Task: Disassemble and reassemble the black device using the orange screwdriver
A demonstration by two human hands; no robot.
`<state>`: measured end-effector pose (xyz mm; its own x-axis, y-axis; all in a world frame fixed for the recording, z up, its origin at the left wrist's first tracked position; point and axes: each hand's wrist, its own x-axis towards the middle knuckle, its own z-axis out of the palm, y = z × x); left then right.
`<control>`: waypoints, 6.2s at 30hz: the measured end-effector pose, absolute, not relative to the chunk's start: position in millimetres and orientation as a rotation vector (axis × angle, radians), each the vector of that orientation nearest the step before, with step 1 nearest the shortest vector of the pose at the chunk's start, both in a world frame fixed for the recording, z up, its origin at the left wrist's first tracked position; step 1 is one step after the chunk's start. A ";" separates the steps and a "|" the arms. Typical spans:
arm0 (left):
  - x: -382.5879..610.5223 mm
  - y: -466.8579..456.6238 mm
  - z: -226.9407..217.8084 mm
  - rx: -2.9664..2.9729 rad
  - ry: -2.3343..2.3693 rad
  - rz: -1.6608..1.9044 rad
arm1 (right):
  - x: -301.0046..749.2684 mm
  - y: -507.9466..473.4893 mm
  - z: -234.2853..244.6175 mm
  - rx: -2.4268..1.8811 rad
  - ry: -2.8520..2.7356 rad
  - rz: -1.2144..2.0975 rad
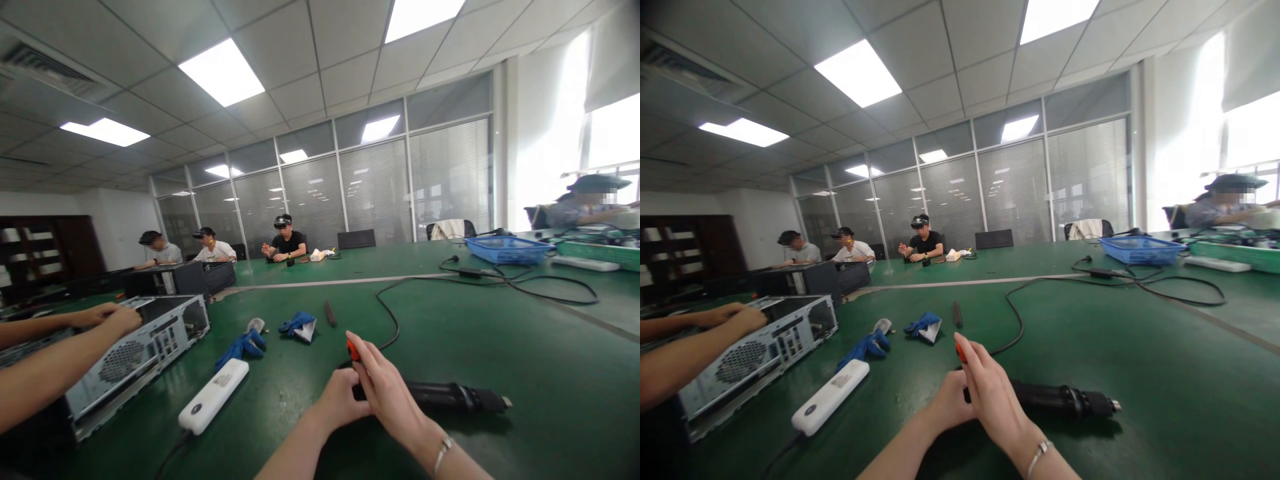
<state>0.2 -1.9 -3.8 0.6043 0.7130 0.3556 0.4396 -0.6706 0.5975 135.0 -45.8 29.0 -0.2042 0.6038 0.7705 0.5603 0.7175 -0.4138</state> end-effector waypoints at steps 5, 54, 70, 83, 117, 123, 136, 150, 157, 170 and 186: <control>0.1 -4.4 -0.1 2.344 0.897 0.793 | 136.0 -44.8 28.4 -0.945 -1.867 -0.022; 1.3 -7.6 6.4 2.301 0.844 0.837 | 138.4 -44.6 26.2 -0.995 -1.853 0.000; 0.8 -0.9 -2.3 2.332 0.885 0.873 | 137.7 -46.2 31.3 -0.894 -1.852 0.045; 0.6 0.9 -5.5 2.329 0.852 0.892 | 136.5 -48.2 31.7 -0.874 -1.859 0.015; -0.4 6.6 -5.1 2.366 0.912 0.775 | 144.3 -44.0 41.8 -0.956 -1.860 0.137; -1.5 3.3 3.5 2.424 0.907 0.708 | 162.0 -46.2 51.5 -0.883 -1.686 0.066; -3.2 3.0 3.3 2.397 0.895 0.712 | 212.8 -59.9 19.3 -0.953 -1.702 0.050; -3.8 -2.3 6.5 2.418 0.950 0.678 | 202.2 -69.3 28.1 -0.881 -1.885 -0.021; -3.6 -0.6 1.6 2.418 0.916 0.721 | 193.6 -70.9 26.6 -0.879 -1.808 -0.139; -4.8 -0.8 1.0 2.430 0.922 0.730 | 196.2 -69.4 24.7 -0.907 -1.800 -0.165; -4.7 0.8 -2.1 2.401 0.886 0.779 | 196.1 -68.6 24.4 -0.919 -1.722 -0.139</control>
